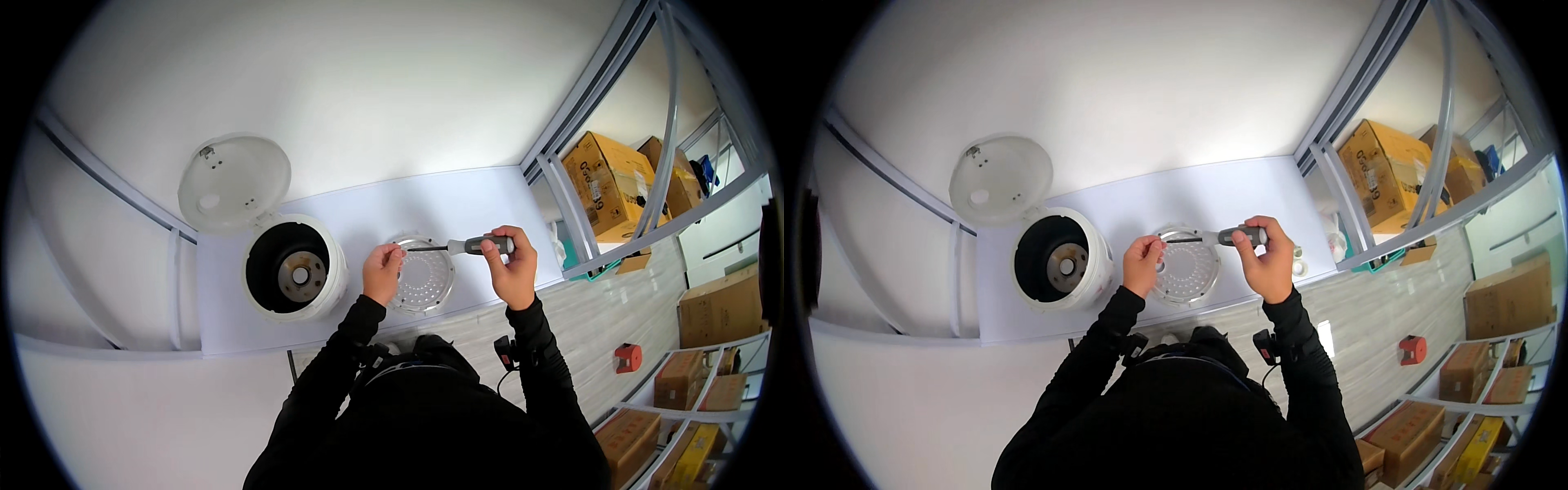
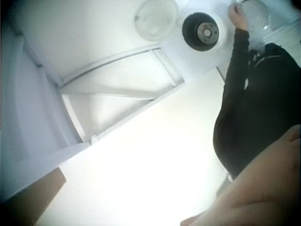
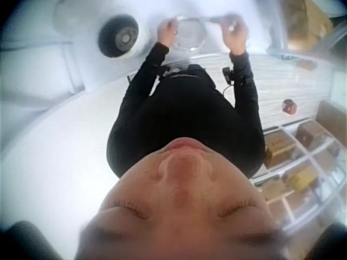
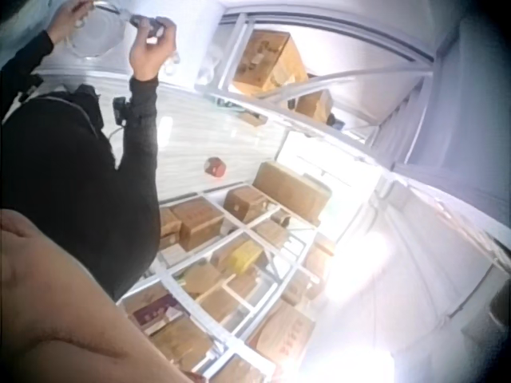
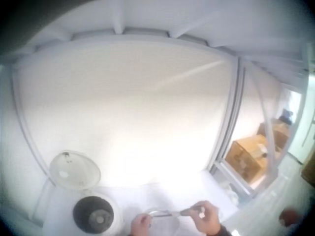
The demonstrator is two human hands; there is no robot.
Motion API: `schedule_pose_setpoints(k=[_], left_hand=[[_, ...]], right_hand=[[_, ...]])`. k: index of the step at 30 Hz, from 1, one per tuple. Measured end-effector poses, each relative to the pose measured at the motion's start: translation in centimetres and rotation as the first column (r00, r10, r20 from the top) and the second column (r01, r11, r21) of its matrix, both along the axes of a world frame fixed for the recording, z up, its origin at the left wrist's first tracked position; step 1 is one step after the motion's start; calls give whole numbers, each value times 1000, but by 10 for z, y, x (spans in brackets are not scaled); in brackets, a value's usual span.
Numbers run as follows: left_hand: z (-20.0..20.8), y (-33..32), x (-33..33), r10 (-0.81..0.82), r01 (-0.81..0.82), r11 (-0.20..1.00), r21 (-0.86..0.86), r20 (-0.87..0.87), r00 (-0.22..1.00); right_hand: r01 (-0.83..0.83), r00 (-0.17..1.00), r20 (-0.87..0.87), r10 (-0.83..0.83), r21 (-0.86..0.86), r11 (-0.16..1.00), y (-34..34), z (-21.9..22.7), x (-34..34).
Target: The person uses a screwdriver to fasten screws into a white circular plastic component, then attaches a small white plastic piece to a larger white lid. The person places the lid onto a white cylindrical appliance and continues to secure the circular component with screws.
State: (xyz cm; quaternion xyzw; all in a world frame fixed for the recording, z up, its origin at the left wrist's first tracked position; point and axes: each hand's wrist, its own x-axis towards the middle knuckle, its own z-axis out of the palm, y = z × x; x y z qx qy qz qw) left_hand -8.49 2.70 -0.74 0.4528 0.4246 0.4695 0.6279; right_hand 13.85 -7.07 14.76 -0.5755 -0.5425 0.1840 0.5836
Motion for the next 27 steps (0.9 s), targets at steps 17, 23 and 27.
schedule_pose_setpoints(k=[17,23,27], left_hand=[[50,-115,89,-61,91,986,-141,203,977],[50,-166,124,-147,184,977,-110,277,949],[63,-196,139,-207,237,968,-77,284,936]], right_hand=[[-50,937,-345,63,48,998,-144,-32,95],[-83,940,-323,111,98,992,-198,-24,128],[-64,940,-328,98,113,991,-229,-24,148]])
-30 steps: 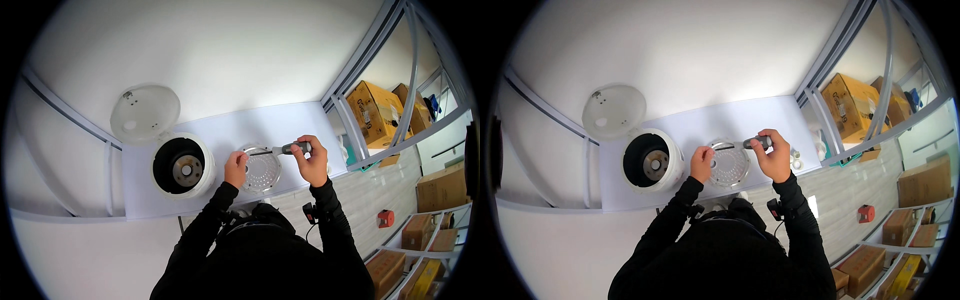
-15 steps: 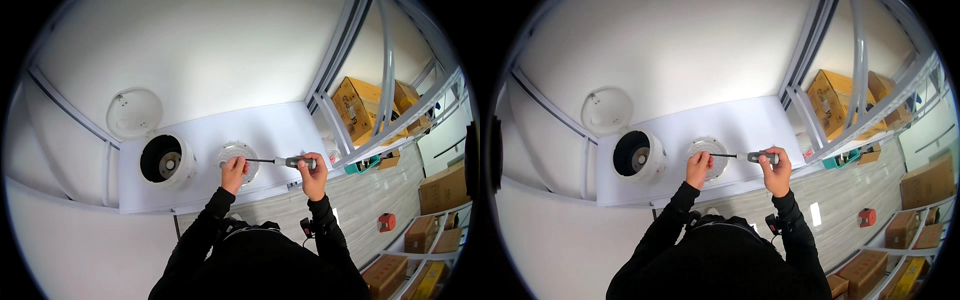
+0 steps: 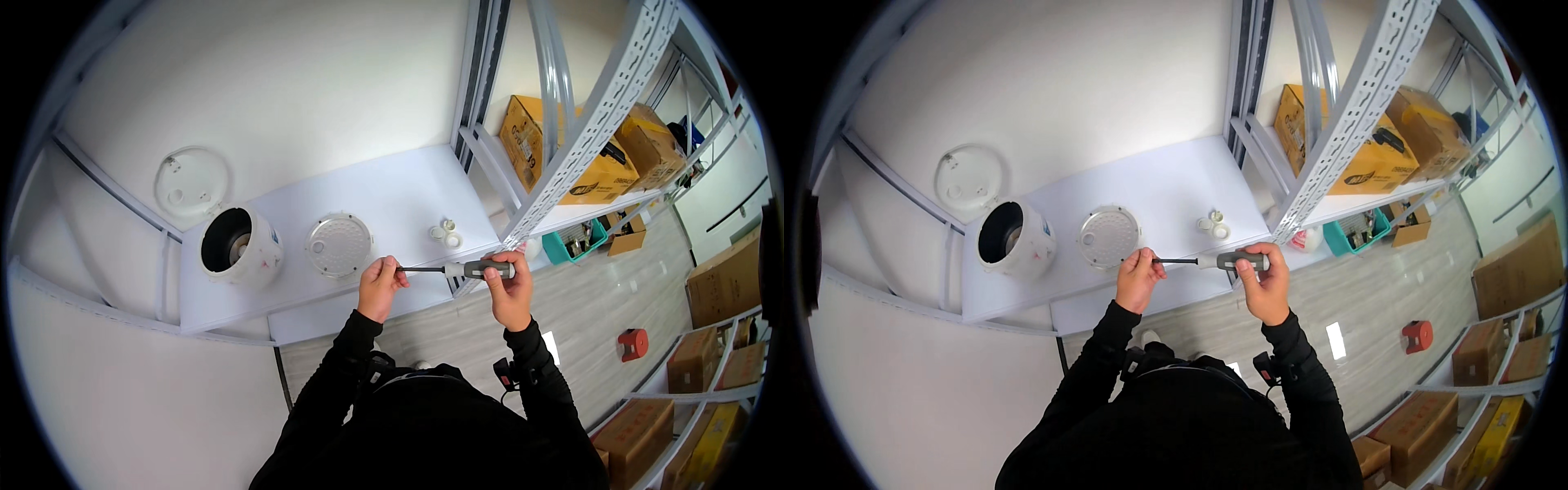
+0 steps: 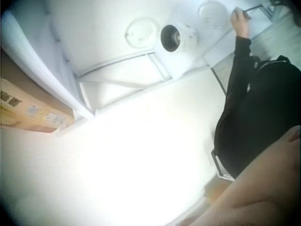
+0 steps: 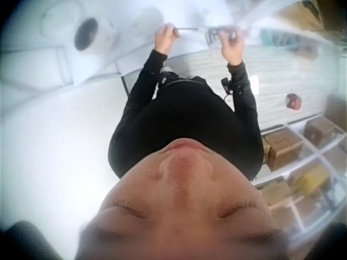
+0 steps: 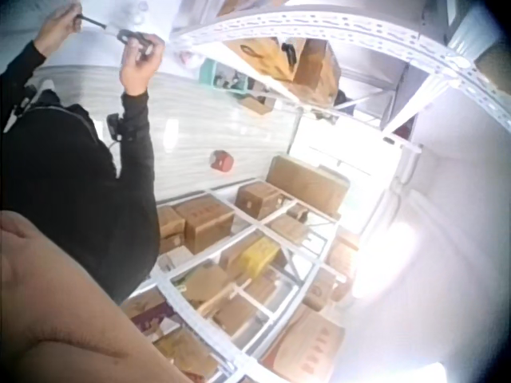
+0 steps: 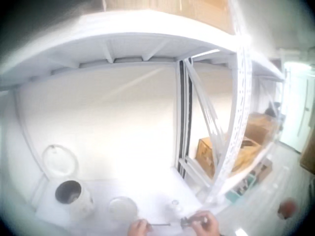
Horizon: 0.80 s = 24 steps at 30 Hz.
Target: The person uses a screwdriver to fasten screws into a white circular plastic component, then attaches a small white plastic piece to a larger white lid. The person places the lid onto a white cylindrical appliance and continues to secure the circular component with screws.
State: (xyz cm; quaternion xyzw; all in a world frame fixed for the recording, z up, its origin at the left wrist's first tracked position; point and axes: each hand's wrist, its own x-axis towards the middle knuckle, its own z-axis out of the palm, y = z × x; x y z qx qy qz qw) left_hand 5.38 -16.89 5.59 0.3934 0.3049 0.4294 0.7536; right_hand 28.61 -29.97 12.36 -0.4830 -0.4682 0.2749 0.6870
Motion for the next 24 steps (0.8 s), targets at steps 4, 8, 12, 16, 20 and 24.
schedule_pose_setpoints(k=[4,8,12,16,20,24], left_hand=[[13,-20,11,2,-3,1000,10,48,999],[12,-31,15,6,-7,1000,21,70,998],[11,-40,13,-2,-3,999,53,95,995],[15,-48,11,8,-16,998,68,109,994],[23,-54,10,38,-44,994,97,63,997],[25,-55,2,56,-58,991,117,15,998]], right_hand=[[-6,999,33,6,23,1000,-18,-2,22],[0,1000,28,-1,42,999,-30,-3,29],[-14,1000,20,12,59,998,-37,-4,35],[-31,999,-23,34,84,996,-42,-2,34],[-37,999,-22,40,91,995,-48,3,34],[-66,997,44,62,98,993,-49,9,33]])
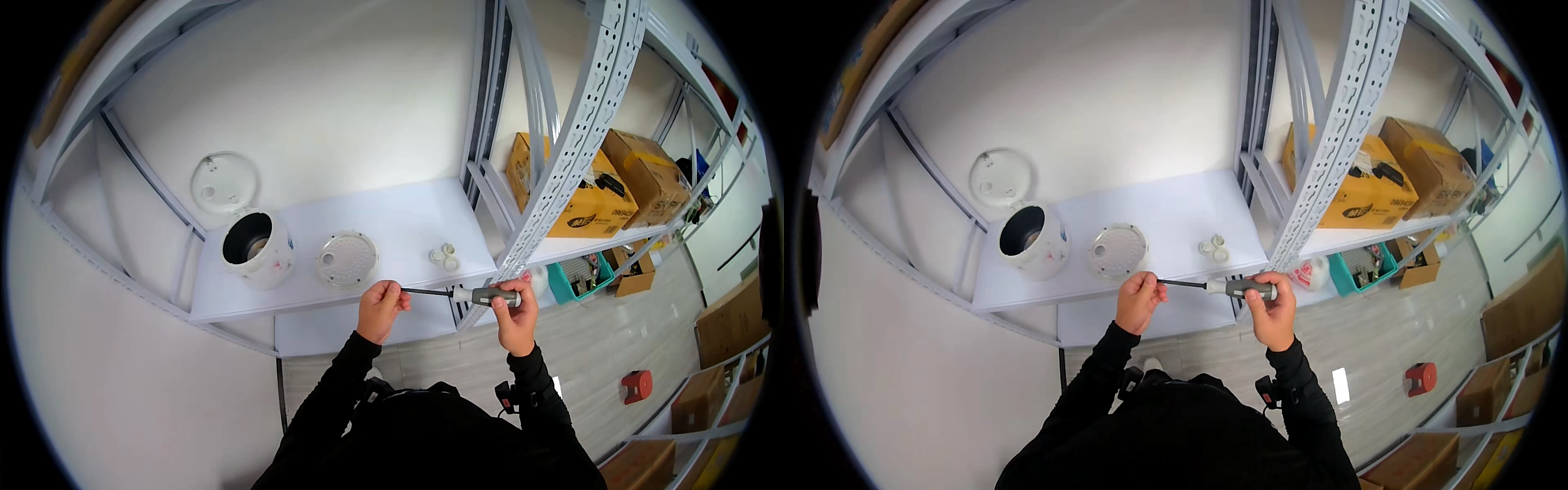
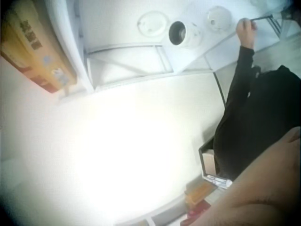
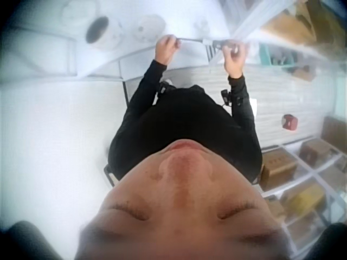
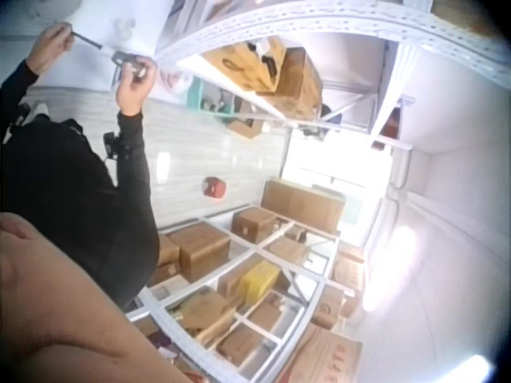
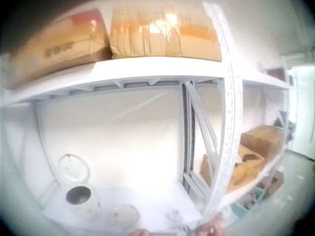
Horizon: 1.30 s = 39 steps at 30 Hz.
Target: The person uses a screwdriver to fasten screws into a white circular plastic component, then attaches a small white plastic piece to a larger white lid. The person places the lid onto a white cylindrical appliance and continues to secure the circular component with screws.
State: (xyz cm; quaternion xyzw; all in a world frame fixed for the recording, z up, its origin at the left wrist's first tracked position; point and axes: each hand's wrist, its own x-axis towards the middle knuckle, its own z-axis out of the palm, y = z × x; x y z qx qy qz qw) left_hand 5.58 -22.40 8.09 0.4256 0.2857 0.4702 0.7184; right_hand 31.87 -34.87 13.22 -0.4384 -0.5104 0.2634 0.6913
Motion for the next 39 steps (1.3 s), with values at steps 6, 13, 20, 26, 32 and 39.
schedule_pose_setpoints(k=[6,13,20,26,32,39], left_hand=[[-1,-3,-3,118,-106,989,-106,108,987],[5,3,-11,211,-201,975,-90,114,971],[11,13,-16,308,-294,949,-110,147,940],[10,20,-15,260,-240,960,-144,142,955],[14,26,-9,222,-190,953,-235,118,968],[18,35,-8,222,-191,953,-236,112,969]], right_hand=[[-33,999,41,32,17,999,5,4,-12],[-83,992,100,83,5,996,13,4,-20],[-174,920,356,166,-10,985,16,12,-28],[-177,864,481,146,19,984,18,26,-27],[-206,800,588,120,81,975,24,26,-20],[-205,808,574,130,67,976,31,27,-20]])
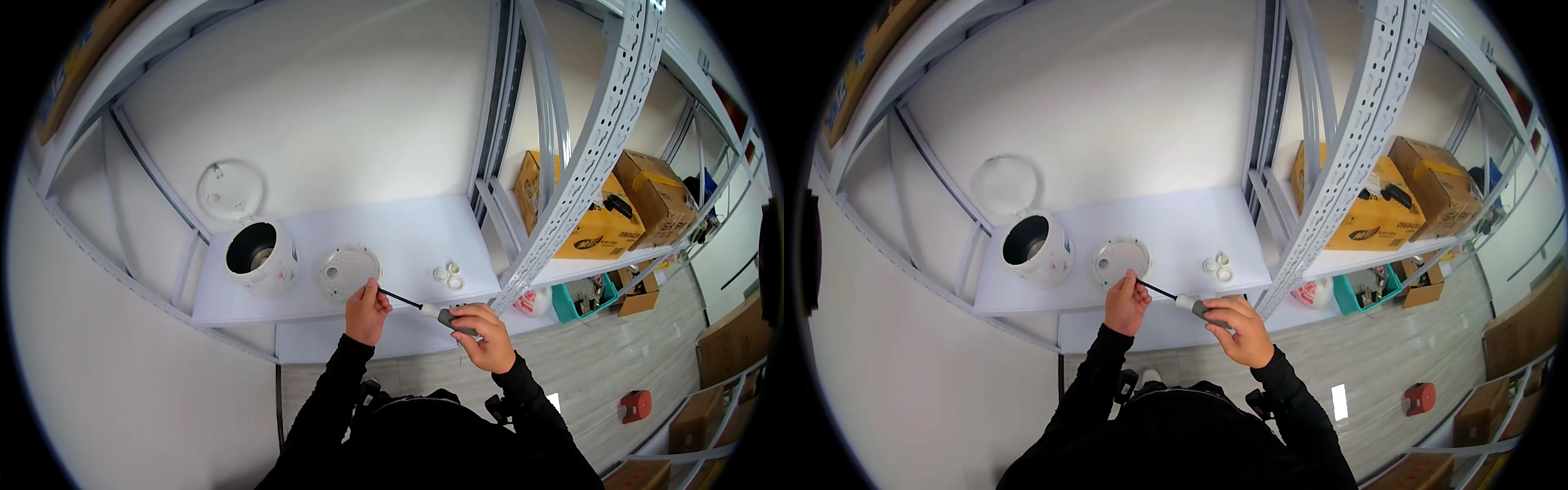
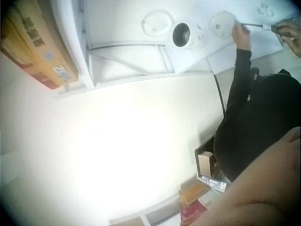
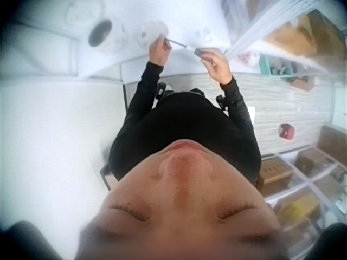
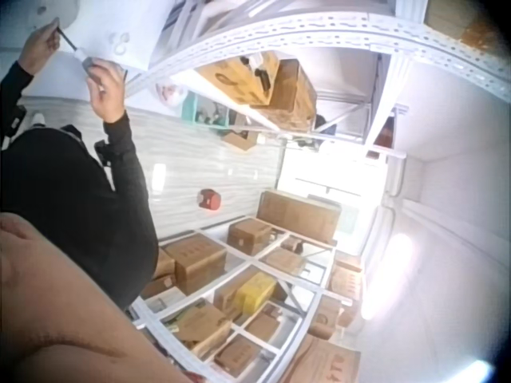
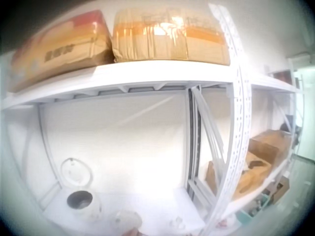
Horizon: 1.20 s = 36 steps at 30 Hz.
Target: The person uses a screwdriver to fasten screws into a white circular plastic component, then attaches a small white plastic piece to a larger white lid. The person places the lid onto a white cylindrical appliance and continues to secure the circular component with screws.
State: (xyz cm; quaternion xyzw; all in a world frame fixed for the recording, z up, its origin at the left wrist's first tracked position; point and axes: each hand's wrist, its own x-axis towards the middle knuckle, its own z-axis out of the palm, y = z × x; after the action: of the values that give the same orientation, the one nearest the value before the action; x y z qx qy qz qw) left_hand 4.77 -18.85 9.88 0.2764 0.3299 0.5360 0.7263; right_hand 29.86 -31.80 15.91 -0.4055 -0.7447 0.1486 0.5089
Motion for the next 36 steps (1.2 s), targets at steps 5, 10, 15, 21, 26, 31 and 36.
schedule_pose_setpoints(k=[5,10,15,21,26,31,36], left_hand=[[-4,3,0,13,-12,1000,-10,35,999],[-9,9,-6,41,-44,997,64,41,998],[-9,13,-17,79,-81,991,103,28,996],[-13,17,-49,144,-135,987,92,-98,985],[-24,36,-85,179,-168,982,85,-155,971],[-26,69,-128,85,-86,996,6,-267,960],[-45,98,-160,-95,75,994,-74,-335,937]], right_hand=[[13,997,-71,-16,-45,999,4,-9,-2],[34,984,-170,-61,-154,987,10,-11,-11],[1,974,-212,-77,-335,942,22,-26,-15],[-140,923,-384,-16,-373,917,44,-21,-44],[-142,976,-201,83,-300,943,72,-11,-73],[-108,994,-15,107,-190,976,108,9,-114],[-68,979,-204,-3,-337,939,145,1,-145]])
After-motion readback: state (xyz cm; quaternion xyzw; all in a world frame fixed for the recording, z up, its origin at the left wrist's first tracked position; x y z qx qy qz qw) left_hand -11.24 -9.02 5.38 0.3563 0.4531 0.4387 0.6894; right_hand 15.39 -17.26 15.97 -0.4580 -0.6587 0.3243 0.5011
